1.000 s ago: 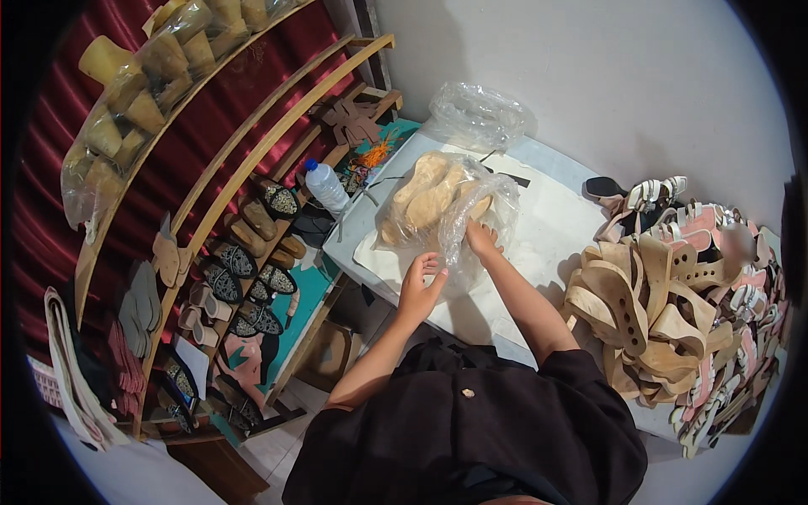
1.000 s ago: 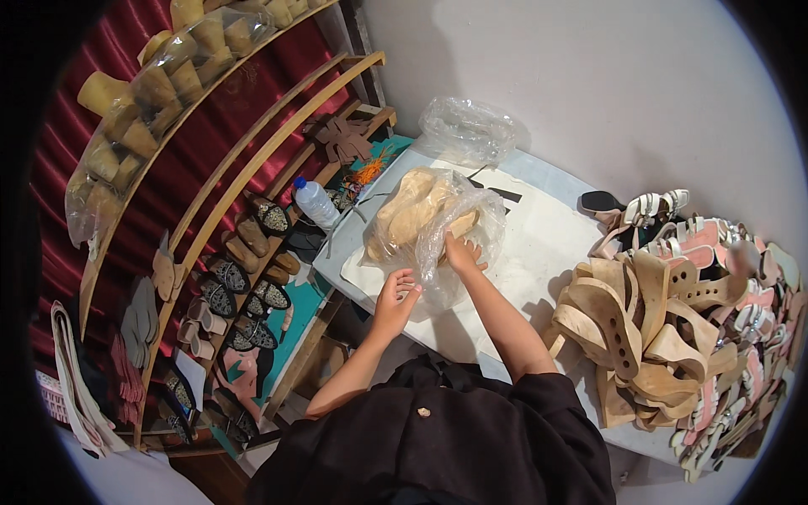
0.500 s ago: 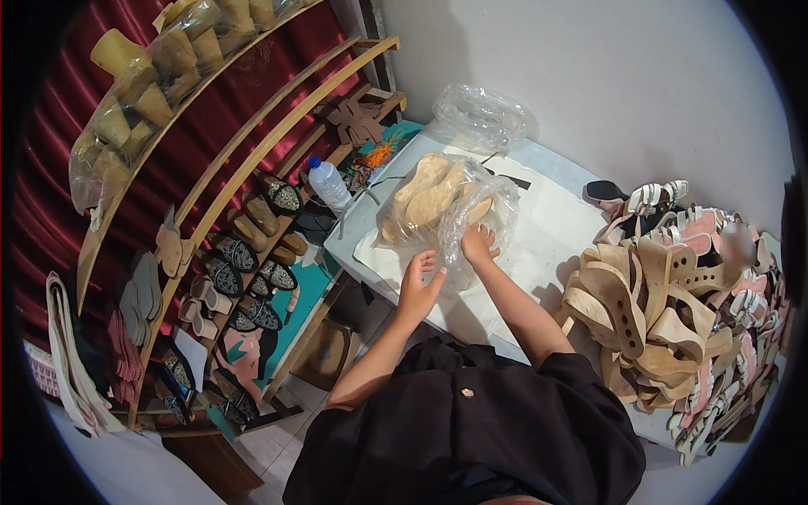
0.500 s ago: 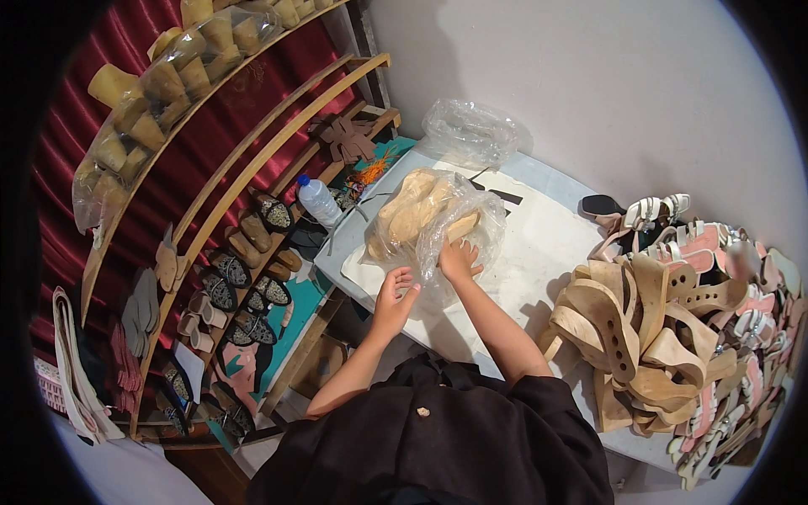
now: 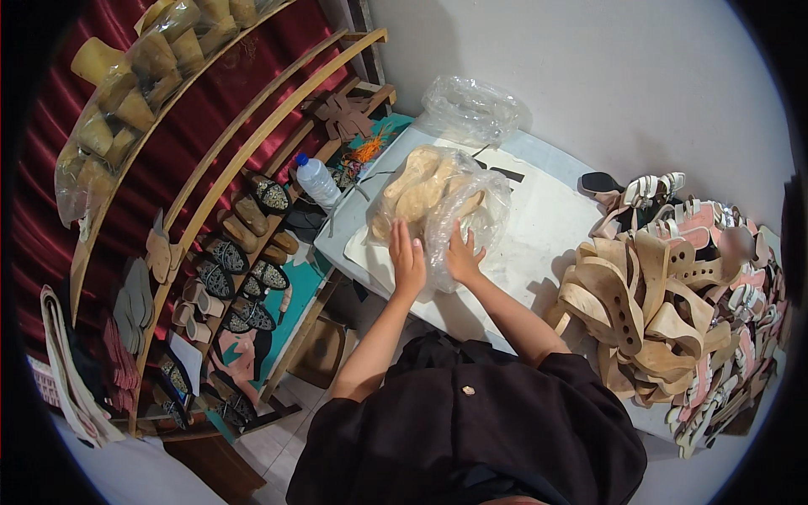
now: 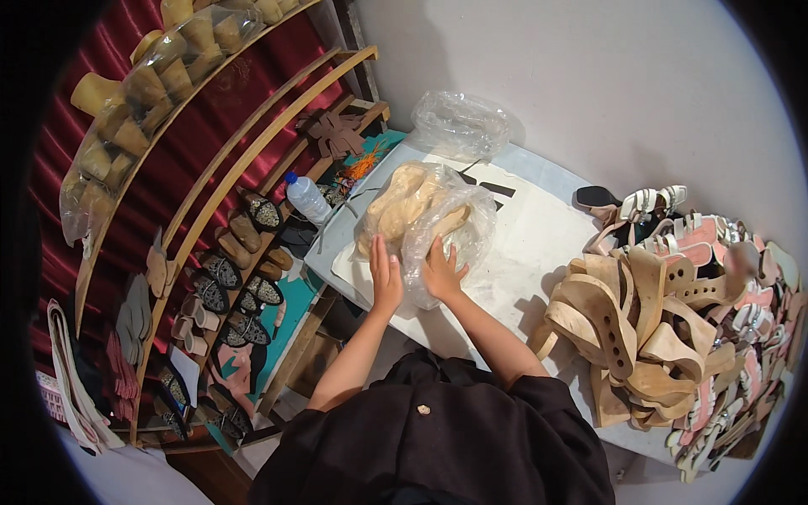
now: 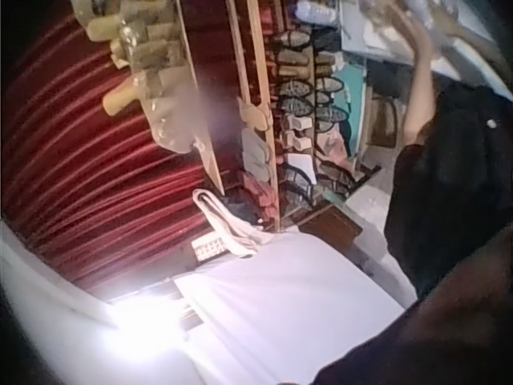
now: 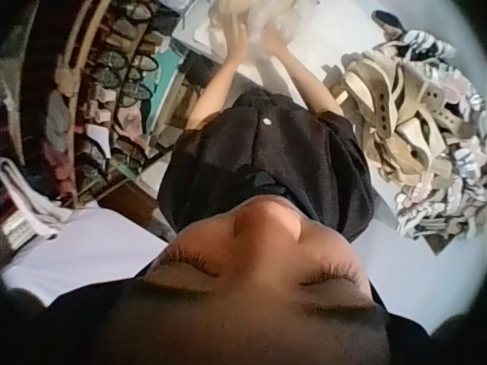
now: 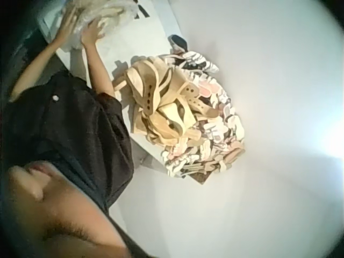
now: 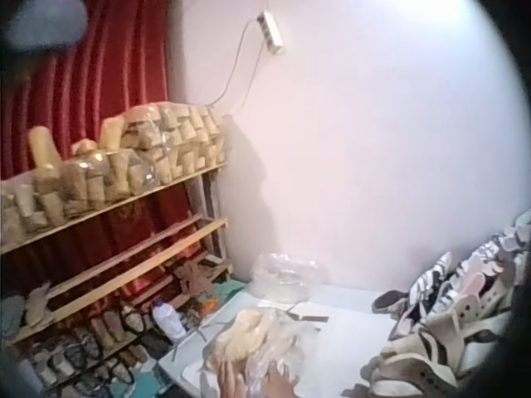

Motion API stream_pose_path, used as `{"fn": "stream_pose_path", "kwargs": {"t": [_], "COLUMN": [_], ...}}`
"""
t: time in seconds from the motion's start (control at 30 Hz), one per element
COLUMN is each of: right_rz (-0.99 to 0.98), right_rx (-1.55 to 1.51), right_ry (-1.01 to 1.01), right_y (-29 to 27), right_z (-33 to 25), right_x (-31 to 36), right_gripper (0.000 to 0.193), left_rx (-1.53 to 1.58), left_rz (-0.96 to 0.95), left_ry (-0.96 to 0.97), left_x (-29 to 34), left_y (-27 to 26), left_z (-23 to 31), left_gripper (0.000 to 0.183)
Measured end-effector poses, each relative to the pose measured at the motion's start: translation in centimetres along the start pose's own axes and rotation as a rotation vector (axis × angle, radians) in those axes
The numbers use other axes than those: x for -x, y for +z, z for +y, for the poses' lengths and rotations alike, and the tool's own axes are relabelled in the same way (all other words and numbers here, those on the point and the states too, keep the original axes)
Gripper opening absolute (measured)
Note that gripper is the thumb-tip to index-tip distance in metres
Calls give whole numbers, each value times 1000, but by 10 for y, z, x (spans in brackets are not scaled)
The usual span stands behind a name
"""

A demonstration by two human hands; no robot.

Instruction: The recorder sorts wooden shoe lasting components and places them into a plastic bag.

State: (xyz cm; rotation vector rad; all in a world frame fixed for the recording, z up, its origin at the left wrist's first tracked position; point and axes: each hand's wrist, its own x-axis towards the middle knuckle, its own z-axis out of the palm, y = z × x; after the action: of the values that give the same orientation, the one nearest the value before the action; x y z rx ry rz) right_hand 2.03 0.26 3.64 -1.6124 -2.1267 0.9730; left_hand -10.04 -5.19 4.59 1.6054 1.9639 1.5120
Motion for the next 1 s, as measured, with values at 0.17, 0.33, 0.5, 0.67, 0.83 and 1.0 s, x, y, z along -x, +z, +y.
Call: {"fn": "stream_pose_path", "kwargs": {"t": [0.17, 0.33, 0.5, 0.67, 0.83, 1.0], "right_rz": [-53, -53, 34, 245, 277, 260], "right_rx": [88, 150, 180, 93, 146, 165], "right_ry": [-60, -114, -189, -156, -143, -165], "right_y": [-3, -12, -33, -30, -29, -33], "right_z": [0, 15, 18, 40, 44, 38], "right_x": [-2, -4, 2, -3, 1, 12], "right_gripper": [68, 68, 65, 56, 54, 53], "left_rx": [27, -133, -197, -206, -198, -145], "left_rz": [-261, -225, -173, -180, -143, -94], "left_ry": [38, 107, 120, 140, 151, 165], "left_x": [-9, -13, -12, -9, -6, -7], "left_y": [17, 28, 27, 25, 22, 11], "left_z": [-20, -25, -25, -15, -18, -14], "left_gripper": [61, 59, 57, 53, 52, 50]}}
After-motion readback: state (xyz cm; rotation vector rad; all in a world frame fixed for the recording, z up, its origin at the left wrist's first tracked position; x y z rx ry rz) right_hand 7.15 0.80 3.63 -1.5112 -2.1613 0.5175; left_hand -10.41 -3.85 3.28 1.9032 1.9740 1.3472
